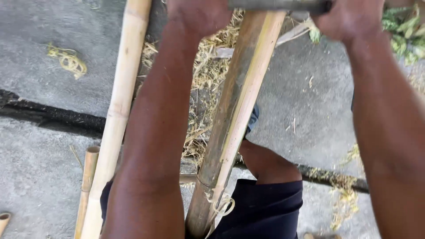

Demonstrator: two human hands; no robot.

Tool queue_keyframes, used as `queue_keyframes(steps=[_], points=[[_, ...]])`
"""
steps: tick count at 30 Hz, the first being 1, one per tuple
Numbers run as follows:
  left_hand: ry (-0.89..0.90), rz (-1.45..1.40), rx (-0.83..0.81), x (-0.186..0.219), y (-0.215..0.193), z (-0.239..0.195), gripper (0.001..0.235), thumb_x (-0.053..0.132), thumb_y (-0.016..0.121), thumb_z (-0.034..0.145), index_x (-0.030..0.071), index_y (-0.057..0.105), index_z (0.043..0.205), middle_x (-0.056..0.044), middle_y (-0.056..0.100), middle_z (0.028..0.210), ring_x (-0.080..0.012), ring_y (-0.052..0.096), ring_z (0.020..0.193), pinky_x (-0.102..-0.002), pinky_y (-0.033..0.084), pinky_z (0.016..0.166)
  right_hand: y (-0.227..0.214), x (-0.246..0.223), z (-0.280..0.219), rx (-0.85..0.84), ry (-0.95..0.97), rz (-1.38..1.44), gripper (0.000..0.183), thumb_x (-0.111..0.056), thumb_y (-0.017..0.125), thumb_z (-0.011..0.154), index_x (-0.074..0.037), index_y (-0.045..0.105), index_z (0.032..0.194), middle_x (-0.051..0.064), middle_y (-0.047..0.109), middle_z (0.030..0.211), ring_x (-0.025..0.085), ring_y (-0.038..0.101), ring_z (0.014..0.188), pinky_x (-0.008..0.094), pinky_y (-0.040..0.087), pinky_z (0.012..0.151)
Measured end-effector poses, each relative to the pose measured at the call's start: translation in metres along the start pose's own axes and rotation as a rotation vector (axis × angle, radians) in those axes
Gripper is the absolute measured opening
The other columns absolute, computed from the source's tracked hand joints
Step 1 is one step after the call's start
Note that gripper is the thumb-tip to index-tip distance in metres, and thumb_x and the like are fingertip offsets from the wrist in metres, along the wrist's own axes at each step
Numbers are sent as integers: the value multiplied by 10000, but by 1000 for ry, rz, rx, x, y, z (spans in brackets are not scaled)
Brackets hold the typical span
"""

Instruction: Shaving the outer layer of a bamboo pole using a drawknife-like blade.

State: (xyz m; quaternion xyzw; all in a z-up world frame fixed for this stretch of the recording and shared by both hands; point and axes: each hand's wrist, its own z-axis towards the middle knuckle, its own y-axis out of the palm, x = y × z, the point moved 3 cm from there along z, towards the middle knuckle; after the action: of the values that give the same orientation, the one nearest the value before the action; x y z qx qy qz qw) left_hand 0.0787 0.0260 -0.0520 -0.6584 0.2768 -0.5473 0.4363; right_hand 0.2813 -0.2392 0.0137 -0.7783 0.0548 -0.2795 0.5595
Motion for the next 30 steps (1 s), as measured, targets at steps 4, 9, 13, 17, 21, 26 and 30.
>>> queue_keyframes(steps=[4,9,13,17,21,26,30], points=[[-43,117,-236,21,-30,-75,253,360,568,919,179,728,847,-69,686,731,-199,623,597,-446,573,572,-39,-67,-48,-425,171,-10,402,-608,600,997,-248,764,926,44,660,670,190,578,583,408,449,544],[-118,113,-570,48,-37,-184,344,307,418,1050,135,672,893,-49,600,616,-131,617,492,-375,556,408,-58,-131,-136,-577,166,126,260,-476,589,958,-263,719,886,-6,620,680,157,612,618,390,501,600],[-70,-65,-334,68,-15,-285,331,336,558,995,148,686,754,-15,593,575,-143,610,462,-370,547,421,-57,-181,-234,-558,141,296,171,-348,610,881,-245,746,876,9,715,728,200,704,648,415,573,619],[-67,-15,-602,81,-30,-293,399,466,587,981,120,676,803,-35,642,586,-156,635,476,-379,554,434,-67,-185,-251,-513,169,353,171,-352,652,815,-244,761,891,48,744,770,257,735,703,451,586,672],[-82,-89,-593,74,-26,-246,258,353,604,944,127,714,889,-83,718,731,-251,726,659,-440,593,615,-67,-158,-210,-532,198,291,181,-374,651,822,-266,766,911,45,754,793,274,737,721,468,584,662],[-61,-16,-654,67,-37,-184,256,346,588,949,130,726,941,-96,740,834,-272,750,769,-447,617,691,-47,-118,-166,-535,189,250,174,-389,663,859,-245,762,856,55,723,702,269,711,645,447,566,625],[-58,-40,-581,71,-42,-182,263,367,644,880,130,720,966,-116,737,851,-294,746,789,-460,605,726,-46,-117,-169,-341,106,276,145,-342,670,845,-225,755,826,36,696,680,264,695,624,432,556,607]])
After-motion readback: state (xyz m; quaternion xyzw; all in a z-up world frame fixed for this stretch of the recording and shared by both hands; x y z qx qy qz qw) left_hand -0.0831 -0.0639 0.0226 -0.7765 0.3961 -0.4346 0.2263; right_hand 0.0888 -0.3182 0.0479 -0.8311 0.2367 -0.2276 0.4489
